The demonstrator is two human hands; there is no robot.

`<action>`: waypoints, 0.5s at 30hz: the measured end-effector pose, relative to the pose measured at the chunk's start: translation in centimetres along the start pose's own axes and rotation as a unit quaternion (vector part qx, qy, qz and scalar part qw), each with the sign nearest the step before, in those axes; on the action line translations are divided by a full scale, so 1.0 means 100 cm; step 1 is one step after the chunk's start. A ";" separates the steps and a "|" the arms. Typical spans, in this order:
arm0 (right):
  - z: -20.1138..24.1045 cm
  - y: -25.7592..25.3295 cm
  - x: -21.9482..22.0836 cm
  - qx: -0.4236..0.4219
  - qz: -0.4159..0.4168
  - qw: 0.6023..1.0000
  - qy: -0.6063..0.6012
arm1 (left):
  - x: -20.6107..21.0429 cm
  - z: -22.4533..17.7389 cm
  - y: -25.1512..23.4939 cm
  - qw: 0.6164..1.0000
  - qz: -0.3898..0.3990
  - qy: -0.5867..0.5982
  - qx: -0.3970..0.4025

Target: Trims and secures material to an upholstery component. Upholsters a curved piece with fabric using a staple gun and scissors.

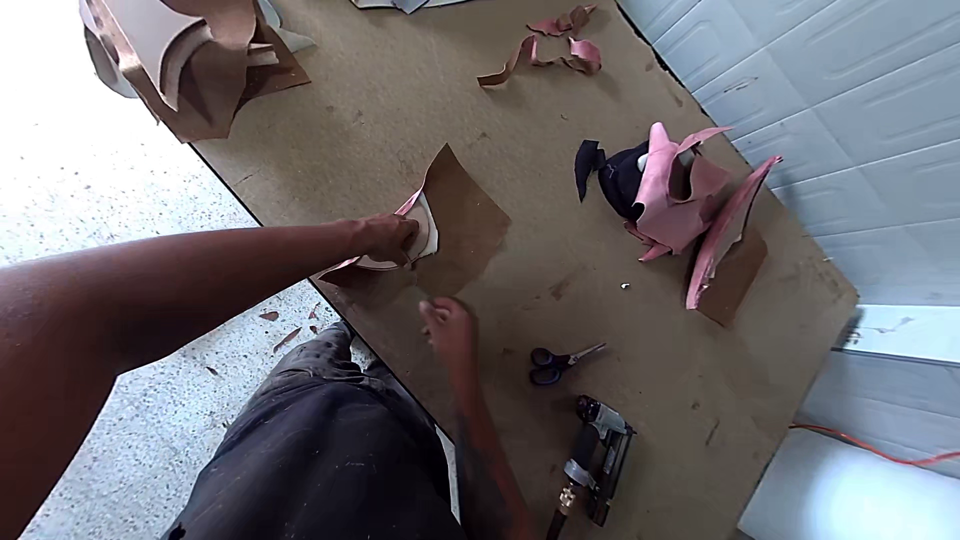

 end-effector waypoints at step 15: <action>0.035 -0.060 0.051 0.011 0.039 0.956 -0.291 | -0.014 0.027 -0.003 0.991 0.013 0.131 0.012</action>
Point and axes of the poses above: each hand's wrist, its own y-axis away from the middle knuckle, its own x-axis out of the palm, z = x × y, the point moved 3 cm from there along -y, towards the middle knuckle, and after that the axes turned 10 degrees about y, right-handed, at the moved point
